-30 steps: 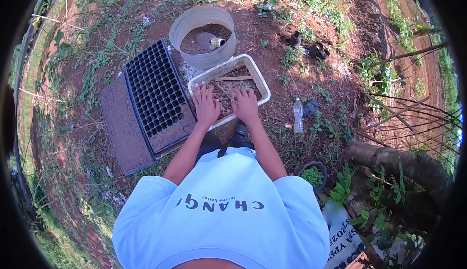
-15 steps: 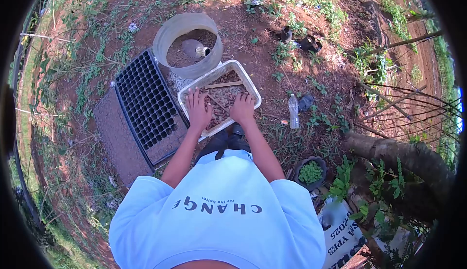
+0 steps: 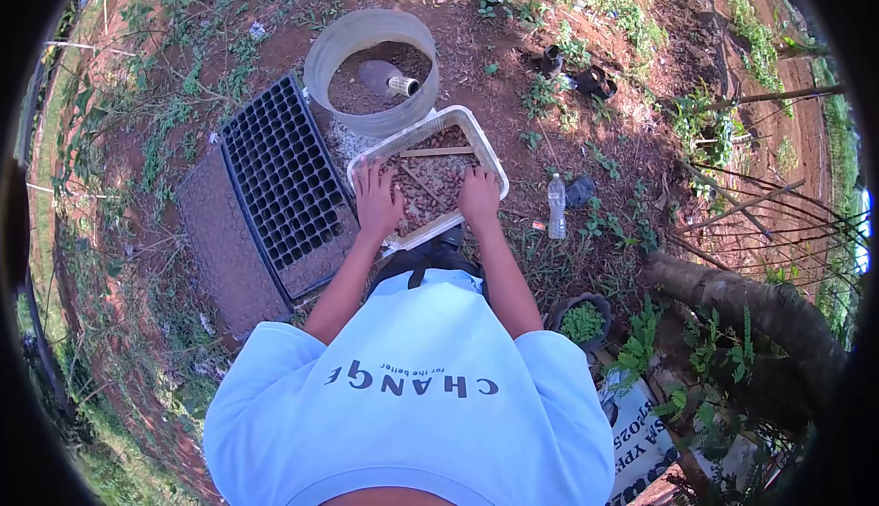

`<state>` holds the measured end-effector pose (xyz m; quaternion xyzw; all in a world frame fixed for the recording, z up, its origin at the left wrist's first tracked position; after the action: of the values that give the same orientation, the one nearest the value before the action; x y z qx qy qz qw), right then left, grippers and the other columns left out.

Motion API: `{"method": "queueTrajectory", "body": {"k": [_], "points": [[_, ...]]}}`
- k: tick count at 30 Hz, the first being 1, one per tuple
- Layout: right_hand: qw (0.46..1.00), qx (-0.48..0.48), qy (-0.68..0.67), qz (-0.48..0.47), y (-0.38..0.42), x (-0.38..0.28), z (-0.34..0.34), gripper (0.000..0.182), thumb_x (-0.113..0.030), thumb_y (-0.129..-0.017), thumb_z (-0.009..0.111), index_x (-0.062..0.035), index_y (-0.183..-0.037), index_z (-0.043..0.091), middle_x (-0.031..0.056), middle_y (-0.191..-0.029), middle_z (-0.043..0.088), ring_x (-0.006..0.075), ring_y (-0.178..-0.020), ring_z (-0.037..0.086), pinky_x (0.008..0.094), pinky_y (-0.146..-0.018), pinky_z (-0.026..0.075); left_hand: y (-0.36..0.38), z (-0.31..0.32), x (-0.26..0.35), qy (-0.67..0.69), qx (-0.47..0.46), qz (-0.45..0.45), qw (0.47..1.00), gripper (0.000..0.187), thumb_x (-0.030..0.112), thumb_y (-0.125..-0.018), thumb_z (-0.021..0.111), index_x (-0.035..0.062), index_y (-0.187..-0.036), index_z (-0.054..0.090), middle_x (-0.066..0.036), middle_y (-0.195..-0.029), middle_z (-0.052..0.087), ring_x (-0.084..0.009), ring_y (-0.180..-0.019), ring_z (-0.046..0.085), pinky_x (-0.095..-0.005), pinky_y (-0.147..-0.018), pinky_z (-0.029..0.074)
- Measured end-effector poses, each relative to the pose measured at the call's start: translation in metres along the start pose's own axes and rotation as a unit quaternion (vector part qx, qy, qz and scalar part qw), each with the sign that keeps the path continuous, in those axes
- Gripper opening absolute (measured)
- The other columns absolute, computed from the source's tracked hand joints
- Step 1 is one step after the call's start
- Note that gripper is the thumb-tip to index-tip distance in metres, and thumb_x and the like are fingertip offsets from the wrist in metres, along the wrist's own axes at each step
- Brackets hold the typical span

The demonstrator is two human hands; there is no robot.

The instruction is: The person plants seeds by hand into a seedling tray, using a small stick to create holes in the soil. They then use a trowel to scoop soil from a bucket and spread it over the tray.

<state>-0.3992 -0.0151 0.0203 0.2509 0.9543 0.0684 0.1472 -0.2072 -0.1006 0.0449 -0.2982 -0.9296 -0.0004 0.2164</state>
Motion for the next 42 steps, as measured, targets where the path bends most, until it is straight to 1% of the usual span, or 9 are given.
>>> {"method": "queueTrajectory", "body": {"k": [4,8,10,13,16,22,32,37,42], "points": [[1.0,0.005,0.002,0.031,-0.007,0.0,0.002,0.036,-0.008,-0.08,0.059,-0.0031,-0.116,0.061,0.0146,-0.113,0.061,0.0343,-0.107,0.058,0.0467,-0.087,0.051,0.0,0.004,-0.002,-0.015,0.009,0.011,1.0,0.033,0.02,-0.087,0.054,0.0025,-0.114,0.06,-0.02,-0.143,0.042,-0.0405,-0.146,0.017,-0.0587,-0.118,0.009],[1.0,-0.012,0.005,0.0,-0.007,-0.003,0.004,0.035,-0.009,-0.081,0.058,-0.0057,-0.115,0.062,0.0143,-0.111,0.06,0.034,-0.106,0.059,0.0468,-0.085,0.053,-0.002,0.004,-0.002,-0.023,0.001,0.007,1.0,0.033,0.02,-0.087,0.054,0.0025,-0.114,0.06,-0.02,-0.142,0.044,-0.0406,-0.146,0.017,-0.0583,-0.118,0.01],[0.999,0.036,-0.007,0.024,-0.01,0.0,0.001,0.033,-0.01,-0.082,0.058,-0.0078,-0.114,0.063,0.0137,-0.111,0.06,0.034,-0.105,0.059,0.0463,-0.084,0.053,-0.003,0.003,-0.001,-0.014,-0.002,0.006,1.0,0.031,0.02,-0.087,0.055,0.0026,-0.112,0.061,-0.02,-0.141,0.045,-0.0405,-0.146,0.018,-0.0579,-0.118,0.011],[0.998,0.03,0.008,0.054,-0.012,0.005,0.008,0.04,-0.011,-0.081,0.057,-0.0129,-0.121,0.062,0.0114,-0.113,0.06,0.0329,-0.106,0.06,0.0466,-0.085,0.053,-0.003,0.001,0.0,-0.012,0.005,0.007,1.0,0.03,0.019,-0.086,0.056,0.0028,-0.111,0.062,-0.02,-0.14,0.045,-0.0401,-0.146,0.018,-0.0577,-0.118,0.011],[0.999,0.026,0.028,0.028,-0.012,0.001,0.008,0.036,-0.013,-0.082,0.059,-0.0139,-0.117,0.065,0.0116,-0.11,0.061,0.0328,-0.105,0.061,0.0459,-0.084,0.054,-0.003,0.002,0.0,-0.006,-0.001,0.0,1.0,0.029,0.018,-0.086,0.056,0.0033,-0.11,0.062,-0.02,-0.14,0.045,-0.0396,-0.145,0.018,-0.0571,-0.118,0.012],[0.999,0.047,-0.014,0.001,-0.012,-0.001,0.003,0.021,-0.015,-0.084,0.057,-0.0112,-0.101,0.069,0.0141,-0.11,0.059,0.0347,-0.105,0.06,0.0472,-0.081,0.055,-0.004,0.002,0.0,-0.021,0.001,-0.005,1.0,0.026,0.019,-0.086,0.058,0.0072,-0.108,0.063,-0.016,-0.14,0.046,-0.0378,-0.146,0.018,-0.0553,-0.118,0.014],[0.997,0.043,-0.044,-0.04,-0.011,-0.01,-0.004,0.021,-0.013,-0.077,0.07,-0.0106,-0.098,0.064,0.0117,-0.107,0.057,0.0349,-0.101,0.06,0.047,-0.081,0.053,-0.003,0.002,-0.001,-0.014,0.009,-0.008,1.0,0.027,0.017,-0.085,0.058,0.0068,-0.109,0.063,-0.016,-0.14,0.047,-0.0382,-0.146,0.019,-0.0559,-0.118,0.016],[0.985,0.111,-0.11,-0.079,-0.006,-0.014,-0.017,0.018,-0.015,-0.079,0.071,-0.0095,-0.094,0.064,0.0104,-0.102,0.058,0.0313,-0.103,0.057,0.0446,-0.082,0.051,0.001,-0.003,-0.003,0.058,0.051,-0.012,0.997,0.025,0.015,-0.086,0.056,0.0049,-0.108,0.063,-0.018,-0.14,0.047,-0.0392,-0.144,0.022,-0.0547,-0.118,0.017],[0.956,0.184,-0.199,-0.108,0.01,-0.018,-0.032,0.017,-0.009,-0.078,0.072,-0.0078,-0.093,0.065,0.0124,-0.096,0.059,0.0344,-0.098,0.057,0.0446,-0.084,0.046,0.023,-0.011,-0.007,0.094,0.099,-0.041,0.99,0.029,0.011,-0.085,0.058,0.0054,-0.112,0.061,-0.017,-0.14,0.046,-0.0392,-0.143,0.024,-0.0527,-0.116,0.022]]}}
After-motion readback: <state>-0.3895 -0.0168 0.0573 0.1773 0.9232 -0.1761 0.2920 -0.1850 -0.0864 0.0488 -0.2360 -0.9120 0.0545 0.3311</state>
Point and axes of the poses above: each hand's wrist, its own y-axis away from the middle knuckle, its own z-axis out of the palm, x = y × z, the point moved 7 cm from there along -y, towards the middle knuckle
